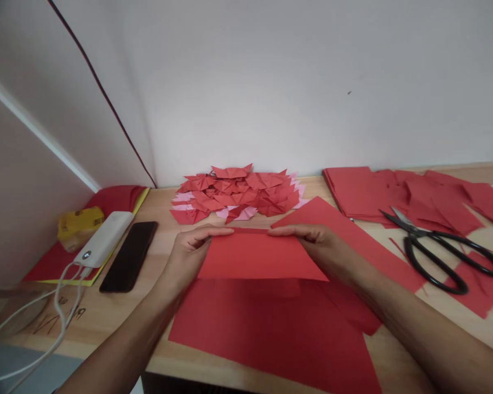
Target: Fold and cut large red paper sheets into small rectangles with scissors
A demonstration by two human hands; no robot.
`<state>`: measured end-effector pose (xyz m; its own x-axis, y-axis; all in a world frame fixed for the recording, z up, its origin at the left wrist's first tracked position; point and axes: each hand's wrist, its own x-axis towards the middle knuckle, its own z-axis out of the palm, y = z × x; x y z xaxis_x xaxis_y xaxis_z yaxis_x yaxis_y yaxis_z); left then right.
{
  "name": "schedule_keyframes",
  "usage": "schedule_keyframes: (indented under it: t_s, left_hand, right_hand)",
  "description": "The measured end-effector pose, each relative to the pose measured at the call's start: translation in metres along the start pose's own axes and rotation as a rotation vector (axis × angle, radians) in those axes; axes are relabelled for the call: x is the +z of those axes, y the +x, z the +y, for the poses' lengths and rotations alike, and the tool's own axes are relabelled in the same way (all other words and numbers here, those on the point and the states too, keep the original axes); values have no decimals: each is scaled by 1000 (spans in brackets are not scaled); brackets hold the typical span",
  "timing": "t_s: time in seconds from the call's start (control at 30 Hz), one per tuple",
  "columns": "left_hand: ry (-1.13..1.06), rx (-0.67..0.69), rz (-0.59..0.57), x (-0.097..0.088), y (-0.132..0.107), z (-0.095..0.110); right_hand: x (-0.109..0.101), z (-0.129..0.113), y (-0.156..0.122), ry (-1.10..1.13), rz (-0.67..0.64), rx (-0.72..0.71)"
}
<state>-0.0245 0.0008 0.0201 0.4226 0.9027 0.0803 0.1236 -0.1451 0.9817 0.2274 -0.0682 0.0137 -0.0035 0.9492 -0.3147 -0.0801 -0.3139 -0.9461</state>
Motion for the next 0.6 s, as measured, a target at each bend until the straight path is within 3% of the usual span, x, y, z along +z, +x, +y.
schedule_keyframes:
  t_s: [0.3, 0.6]
  left_hand:
    - [22, 59, 17, 5, -2, 8]
    - [13, 43, -6, 4, -1, 5]
  right_hand:
    - [-4, 8, 2, 283, -4, 70]
    - [-2, 4, 2, 276, 16, 82]
